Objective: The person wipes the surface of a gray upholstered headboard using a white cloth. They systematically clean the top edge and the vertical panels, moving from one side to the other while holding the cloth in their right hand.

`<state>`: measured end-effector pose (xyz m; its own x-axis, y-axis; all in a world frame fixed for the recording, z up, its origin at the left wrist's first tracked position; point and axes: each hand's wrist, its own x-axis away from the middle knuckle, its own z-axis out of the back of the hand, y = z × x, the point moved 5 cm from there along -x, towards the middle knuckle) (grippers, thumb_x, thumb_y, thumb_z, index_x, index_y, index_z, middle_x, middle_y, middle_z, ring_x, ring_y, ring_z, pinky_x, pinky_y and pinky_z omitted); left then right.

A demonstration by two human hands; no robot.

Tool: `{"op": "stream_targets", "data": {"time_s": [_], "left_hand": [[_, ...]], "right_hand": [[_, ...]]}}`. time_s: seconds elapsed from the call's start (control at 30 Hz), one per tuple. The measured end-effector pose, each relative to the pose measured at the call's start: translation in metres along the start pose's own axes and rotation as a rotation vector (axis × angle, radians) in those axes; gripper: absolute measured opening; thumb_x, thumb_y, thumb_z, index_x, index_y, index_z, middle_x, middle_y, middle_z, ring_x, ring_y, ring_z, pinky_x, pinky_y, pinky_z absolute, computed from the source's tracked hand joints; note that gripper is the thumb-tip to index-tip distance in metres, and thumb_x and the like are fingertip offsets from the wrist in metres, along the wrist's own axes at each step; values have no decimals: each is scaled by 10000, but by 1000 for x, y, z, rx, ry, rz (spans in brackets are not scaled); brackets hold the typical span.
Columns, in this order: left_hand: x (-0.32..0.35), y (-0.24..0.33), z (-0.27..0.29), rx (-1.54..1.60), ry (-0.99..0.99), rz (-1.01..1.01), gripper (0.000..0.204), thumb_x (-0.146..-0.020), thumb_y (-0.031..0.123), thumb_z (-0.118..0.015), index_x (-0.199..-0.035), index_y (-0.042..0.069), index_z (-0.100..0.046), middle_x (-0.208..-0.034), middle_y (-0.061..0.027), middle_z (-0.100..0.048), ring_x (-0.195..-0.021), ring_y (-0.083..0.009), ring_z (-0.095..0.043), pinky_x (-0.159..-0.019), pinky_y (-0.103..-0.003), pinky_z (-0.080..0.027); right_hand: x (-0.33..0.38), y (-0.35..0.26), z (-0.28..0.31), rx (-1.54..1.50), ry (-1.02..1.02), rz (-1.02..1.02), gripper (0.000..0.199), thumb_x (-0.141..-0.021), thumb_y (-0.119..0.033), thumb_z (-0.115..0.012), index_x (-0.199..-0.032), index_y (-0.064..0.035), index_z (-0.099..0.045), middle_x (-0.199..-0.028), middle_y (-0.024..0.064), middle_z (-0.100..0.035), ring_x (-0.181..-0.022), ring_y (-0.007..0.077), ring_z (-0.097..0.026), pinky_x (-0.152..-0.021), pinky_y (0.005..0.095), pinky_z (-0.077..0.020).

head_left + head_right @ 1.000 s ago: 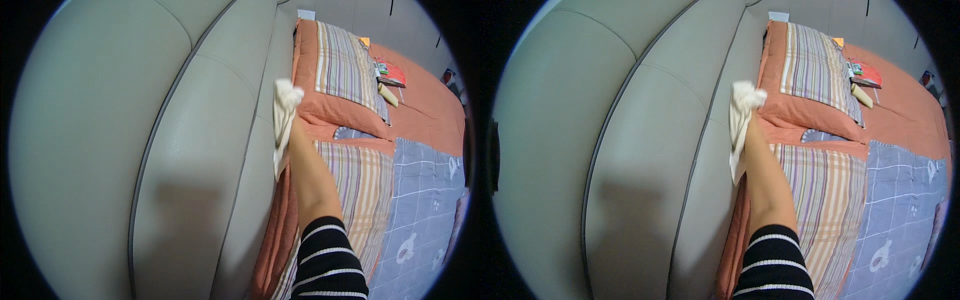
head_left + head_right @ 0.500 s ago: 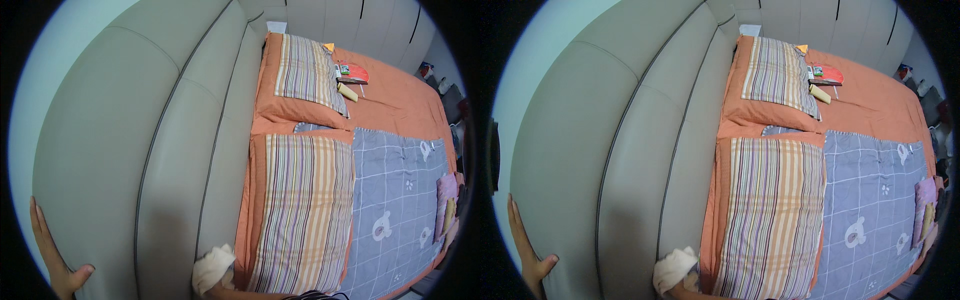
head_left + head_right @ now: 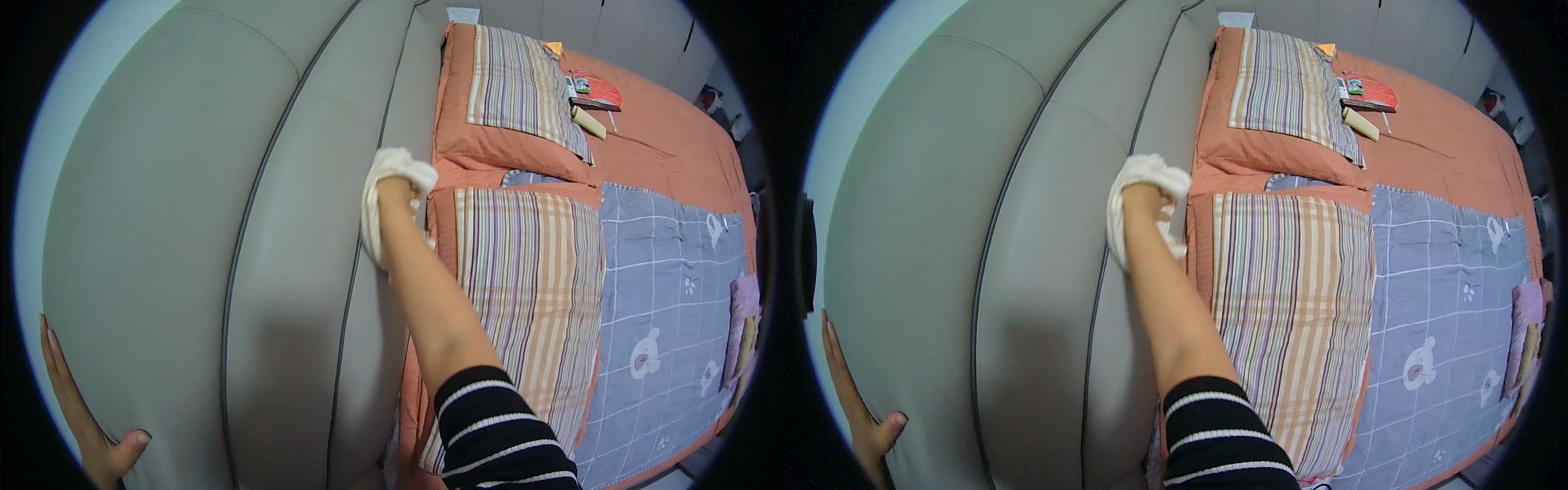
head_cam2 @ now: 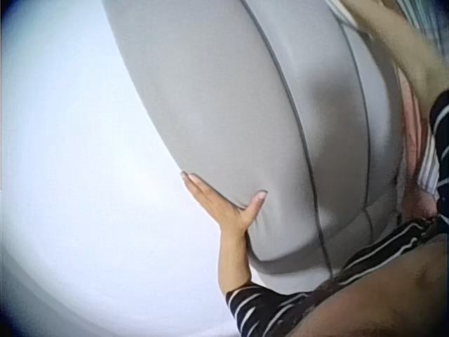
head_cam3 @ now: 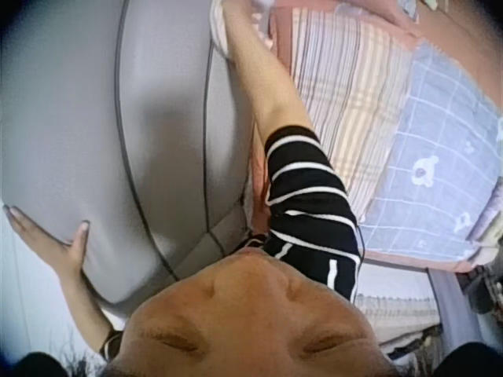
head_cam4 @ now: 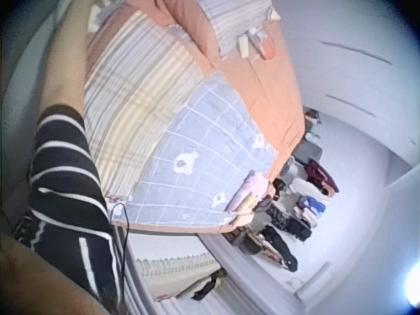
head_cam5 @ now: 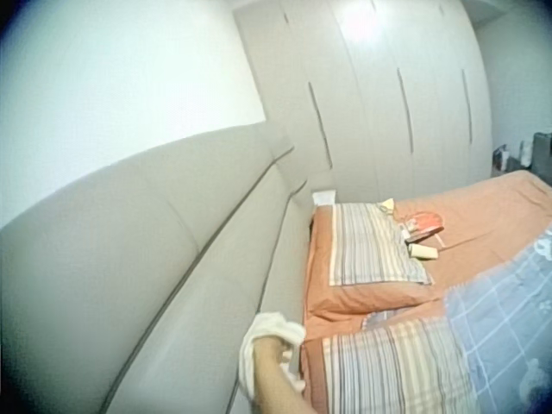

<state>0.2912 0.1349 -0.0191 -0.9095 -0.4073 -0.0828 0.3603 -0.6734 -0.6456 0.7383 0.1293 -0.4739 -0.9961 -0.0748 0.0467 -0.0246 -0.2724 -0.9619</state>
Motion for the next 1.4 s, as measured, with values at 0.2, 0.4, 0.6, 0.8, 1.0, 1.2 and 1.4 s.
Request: {"op": "stream_targets", "data": {"time_s": [0.2, 0.4, 0.6, 0.8, 1.0, 1.2, 1.4], "left_hand": [[-16, 9, -4, 76, 7, -2, 1195, -647, 847, -506, -1529, 151, -97, -1559, -225, -89, -1431, -418, -130, -1084, -645, -204], [-5, 14, 13, 18, 84, 23, 1176, -668, 846, -499, -1526, 134, -125, -1559, -206, -120, -1433, -392, -148, -1108, -595, -209], [3, 18, 27, -20, 140, 13, 1188, -680, 806, -554, -1513, 63, -147, -1556, -202, -151, -1436, -368, -162, -1146, -513, -173], [-8, 25, 33, 159, 94, 51, 1200, -641, 697, -669, -1500, 27, -166, -1557, -195, -161, -1440, -371, -141, -1153, -507, -133], [19, 17, 62, 56, -54, 167, 1134, -665, 673, -671, -1480, 21, -225, -1560, -179, -172, -1442, -363, -136, -1139, -576, -83], [69, 133, 120, 878, 128, -28, 791, -786, 640, -607, -1267, 14, -565, -1443, -236, -364, -1366, -345, -307, -1118, -506, -215], [102, 145, 115, 1782, -149, 136, 454, -955, 406, -521, -1087, -17, -617, -1143, -153, -626, -988, -246, -621, -933, -337, -471]], "right_hand": [[10, 54, 17, 35, -32, -121, 282, -931, -277, -454, -1135, -164, -613, -1128, 126, -603, -1064, 302, -547, -881, 478, -435], [234, 98, 72, -148, -212, -292, 300, -934, -293, -451, -1159, -178, -612, -1136, 120, -603, -1081, 300, -542, -905, 483, -428], [484, 66, 153, -634, -534, -866, 318, -937, -309, -448, -1183, -191, -611, -1144, 114, -604, -1098, 298, -536, -928, 488, -421], [523, -27, 203, -1000, -730, -1500, 336, -940, -324, -445, -1208, -205, -610, -1153, 107, -604, -1114, 295, -531, -952, 493, -414], [430, -176, 246, -1564, -1171, -845, 274, -964, -362, -457, -970, -115, -573, -834, 97, -585, -774, 274, -577, -722, 417, -483], [377, -244, 338, -1437, -1213, -485, 336, -967, -367, -463, -1123, -88, -568, -1028, 118, -622, -923, 290, -614, -821, 440, -511], [394, -261, 355, -1209, -1290, -644, 349, -987, -301, -473, -1237, -71, -551, -1107, 103, -645, -929, 248, -658, -762, 394, -578]]}}
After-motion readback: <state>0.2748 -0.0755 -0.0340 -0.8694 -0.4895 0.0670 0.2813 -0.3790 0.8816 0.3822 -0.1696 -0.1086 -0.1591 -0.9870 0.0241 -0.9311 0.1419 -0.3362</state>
